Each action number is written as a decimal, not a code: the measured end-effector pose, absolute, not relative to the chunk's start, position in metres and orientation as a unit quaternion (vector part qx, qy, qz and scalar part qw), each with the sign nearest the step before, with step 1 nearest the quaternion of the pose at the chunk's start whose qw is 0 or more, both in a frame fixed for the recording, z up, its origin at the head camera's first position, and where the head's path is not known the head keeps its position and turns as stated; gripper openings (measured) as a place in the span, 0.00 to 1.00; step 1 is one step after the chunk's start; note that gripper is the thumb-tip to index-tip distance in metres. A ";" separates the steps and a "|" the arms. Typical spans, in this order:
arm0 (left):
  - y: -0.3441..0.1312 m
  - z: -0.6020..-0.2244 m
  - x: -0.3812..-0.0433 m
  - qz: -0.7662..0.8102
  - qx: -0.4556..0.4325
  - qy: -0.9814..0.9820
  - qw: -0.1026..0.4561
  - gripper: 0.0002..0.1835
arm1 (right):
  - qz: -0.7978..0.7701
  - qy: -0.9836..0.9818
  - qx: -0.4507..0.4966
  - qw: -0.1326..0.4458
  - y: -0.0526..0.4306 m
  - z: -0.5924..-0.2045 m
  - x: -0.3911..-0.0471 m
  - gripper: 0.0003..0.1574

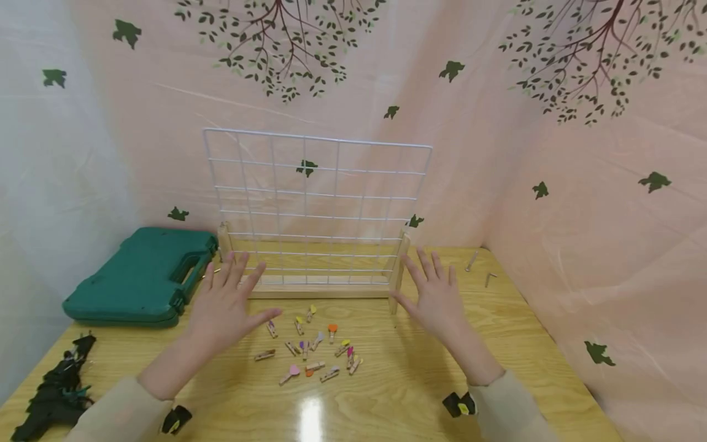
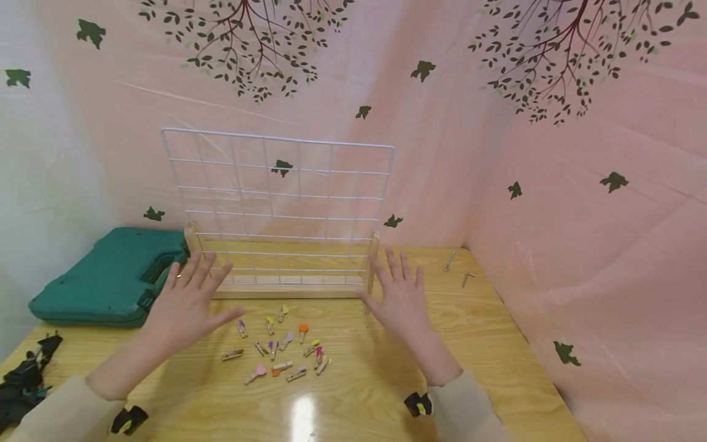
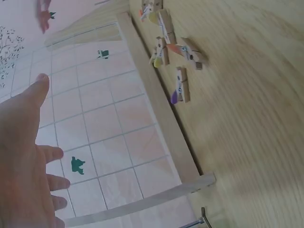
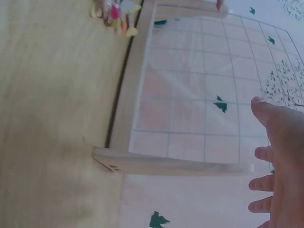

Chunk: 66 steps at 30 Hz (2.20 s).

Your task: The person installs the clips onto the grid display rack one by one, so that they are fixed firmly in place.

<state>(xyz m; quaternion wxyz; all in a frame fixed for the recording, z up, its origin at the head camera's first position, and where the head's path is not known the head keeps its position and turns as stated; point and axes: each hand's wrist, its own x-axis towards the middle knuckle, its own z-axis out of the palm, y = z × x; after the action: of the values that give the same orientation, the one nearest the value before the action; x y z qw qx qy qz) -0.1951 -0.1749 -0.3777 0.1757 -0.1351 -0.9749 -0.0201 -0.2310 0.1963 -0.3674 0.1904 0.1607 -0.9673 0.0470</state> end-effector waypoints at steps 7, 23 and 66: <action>-0.182 -0.394 -0.194 -0.020 -0.209 -0.965 0.158 0.51 | 0.087 -0.957 0.165 0.221 0.205 -0.348 -0.251 0.48; -0.185 -0.449 -0.181 -0.100 -0.350 -0.929 0.063 0.43 | 0.396 -0.893 0.189 0.098 0.208 -0.341 -0.306 0.49; -0.194 -0.366 -0.214 -0.369 -0.182 -0.910 0.044 0.07 | 0.624 -0.752 0.198 0.074 0.203 -0.366 -0.325 0.25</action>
<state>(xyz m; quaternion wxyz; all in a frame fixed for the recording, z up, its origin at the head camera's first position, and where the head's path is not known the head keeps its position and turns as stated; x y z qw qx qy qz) -0.2144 -0.1937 -0.3655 0.0436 -0.1821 -0.9103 -0.3693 -0.3254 0.2033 -0.3659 0.0744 0.1979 -0.7519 0.6244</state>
